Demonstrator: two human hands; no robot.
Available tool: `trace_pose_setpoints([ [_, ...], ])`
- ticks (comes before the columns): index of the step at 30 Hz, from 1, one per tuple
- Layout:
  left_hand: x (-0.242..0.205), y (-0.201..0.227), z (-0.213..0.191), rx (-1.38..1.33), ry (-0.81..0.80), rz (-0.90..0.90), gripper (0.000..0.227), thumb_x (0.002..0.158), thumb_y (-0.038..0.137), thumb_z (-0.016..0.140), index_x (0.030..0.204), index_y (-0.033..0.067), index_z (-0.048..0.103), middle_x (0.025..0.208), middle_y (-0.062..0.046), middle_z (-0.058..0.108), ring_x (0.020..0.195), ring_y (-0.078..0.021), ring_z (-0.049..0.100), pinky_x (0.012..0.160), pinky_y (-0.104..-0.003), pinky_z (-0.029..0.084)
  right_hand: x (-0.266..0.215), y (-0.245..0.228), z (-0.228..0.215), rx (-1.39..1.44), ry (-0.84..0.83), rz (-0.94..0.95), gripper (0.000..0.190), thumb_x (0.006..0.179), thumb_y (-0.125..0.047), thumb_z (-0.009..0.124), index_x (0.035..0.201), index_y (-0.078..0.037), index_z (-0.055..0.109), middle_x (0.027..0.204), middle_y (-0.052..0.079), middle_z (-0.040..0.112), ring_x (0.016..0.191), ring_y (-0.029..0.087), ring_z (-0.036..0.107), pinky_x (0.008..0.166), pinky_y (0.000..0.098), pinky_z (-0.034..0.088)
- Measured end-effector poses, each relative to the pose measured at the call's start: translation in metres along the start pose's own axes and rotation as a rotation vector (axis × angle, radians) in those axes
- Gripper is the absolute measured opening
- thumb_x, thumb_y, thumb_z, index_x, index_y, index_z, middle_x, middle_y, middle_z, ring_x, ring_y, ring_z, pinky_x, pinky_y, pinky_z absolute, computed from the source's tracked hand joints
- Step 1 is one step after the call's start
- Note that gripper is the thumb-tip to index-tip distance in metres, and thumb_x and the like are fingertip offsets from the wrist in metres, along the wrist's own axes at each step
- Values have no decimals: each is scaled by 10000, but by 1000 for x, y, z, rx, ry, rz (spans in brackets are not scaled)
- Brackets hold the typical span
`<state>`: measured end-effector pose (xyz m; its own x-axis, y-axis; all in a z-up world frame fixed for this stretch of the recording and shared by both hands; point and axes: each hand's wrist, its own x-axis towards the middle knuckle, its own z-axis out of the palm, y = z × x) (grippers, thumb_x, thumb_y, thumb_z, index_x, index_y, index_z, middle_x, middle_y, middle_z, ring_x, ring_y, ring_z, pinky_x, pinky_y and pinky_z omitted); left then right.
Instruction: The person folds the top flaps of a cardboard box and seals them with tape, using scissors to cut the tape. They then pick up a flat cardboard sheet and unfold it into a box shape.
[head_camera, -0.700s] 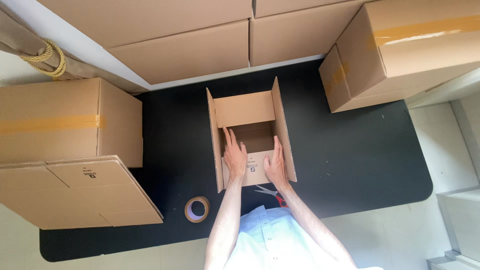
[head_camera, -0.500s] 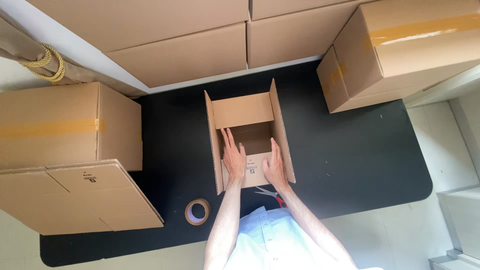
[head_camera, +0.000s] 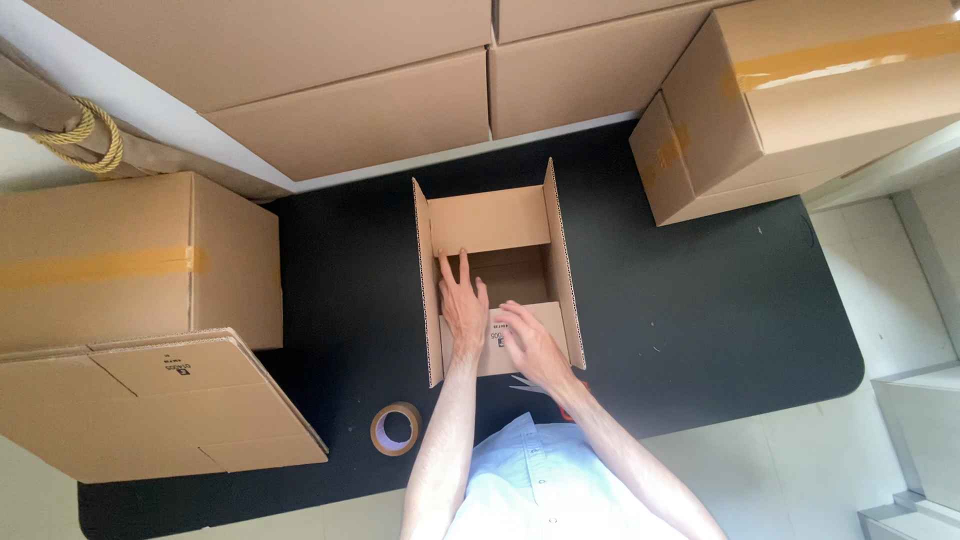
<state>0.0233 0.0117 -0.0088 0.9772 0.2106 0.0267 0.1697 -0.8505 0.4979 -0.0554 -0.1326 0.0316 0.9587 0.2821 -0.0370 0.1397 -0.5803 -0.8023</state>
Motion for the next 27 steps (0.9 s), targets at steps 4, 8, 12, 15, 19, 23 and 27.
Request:
trace_pose_setpoints([
  [4, -3, 4, -10, -43, -39, 2, 663, 990, 166, 546, 1608, 268, 327, 1697, -118, 142, 1233, -387, 602, 878, -486, 621, 11, -56, -51, 38, 58, -92, 361, 920, -49, 625, 1227, -224, 699, 1386, 35, 605, 1424, 270, 498, 1209, 427, 359],
  [8, -3, 2, -9, -52, -56, 13, 672, 997, 176, 522, 1622, 270, 295, 1707, -104, 129, 1196, -392, 623, 849, -505, 626, 34, -65, -99, 16, 310, -192, 400, 948, -19, 597, 1334, -121, 613, 1437, 147, 526, 1437, 353, 440, 1194, 498, 366],
  [12, -4, 3, -10, -117, -95, -13, 702, 993, 154, 512, 1633, 285, 256, 1724, -86, 74, 1204, -420, 612, 839, -542, 623, 45, -36, -110, 185, 269, 97, 692, 978, -24, 555, 1604, -3, 260, 1593, 355, 288, 1486, 508, 274, 1218, 651, 235],
  [15, -7, 5, -15, -118, -121, -24, 721, 990, 148, 509, 1639, 299, 233, 1732, -60, 51, 1228, -440, 598, 839, -556, 616, 40, -23, -104, 313, 216, 258, 637, 1021, -61, 449, 1625, -30, 250, 1637, 309, 271, 1518, 470, 234, 1245, 603, 211],
  [19, -9, 6, -17, -140, -129, -26, 733, 992, 126, 496, 1642, 311, 212, 1731, -67, 39, 1231, -443, 602, 828, -552, 624, 39, -28, -104, 366, 215, 302, 621, 1030, -93, 456, 1626, -63, 284, 1658, 262, 282, 1534, 431, 226, 1255, 580, 207],
  [23, -7, 3, -15, -170, -131, -36, 742, 994, 118, 507, 1644, 297, 197, 1730, -85, 11, 1237, -451, 602, 830, -534, 635, 42, -28, -97, 367, 204, 285, 627, 1027, -85, 463, 1627, -72, 279, 1651, 268, 287, 1524, 456, 241, 1251, 609, 201],
  [27, -11, -1, -13, -134, -130, -55, 745, 991, 136, 512, 1647, 282, 189, 1732, -81, -11, 1230, -488, 599, 849, -579, 617, 44, -21, -87, 334, 191, 231, 625, 1020, -116, 494, 1617, -86, 315, 1647, 242, 313, 1518, 439, 270, 1241, 588, 236],
])
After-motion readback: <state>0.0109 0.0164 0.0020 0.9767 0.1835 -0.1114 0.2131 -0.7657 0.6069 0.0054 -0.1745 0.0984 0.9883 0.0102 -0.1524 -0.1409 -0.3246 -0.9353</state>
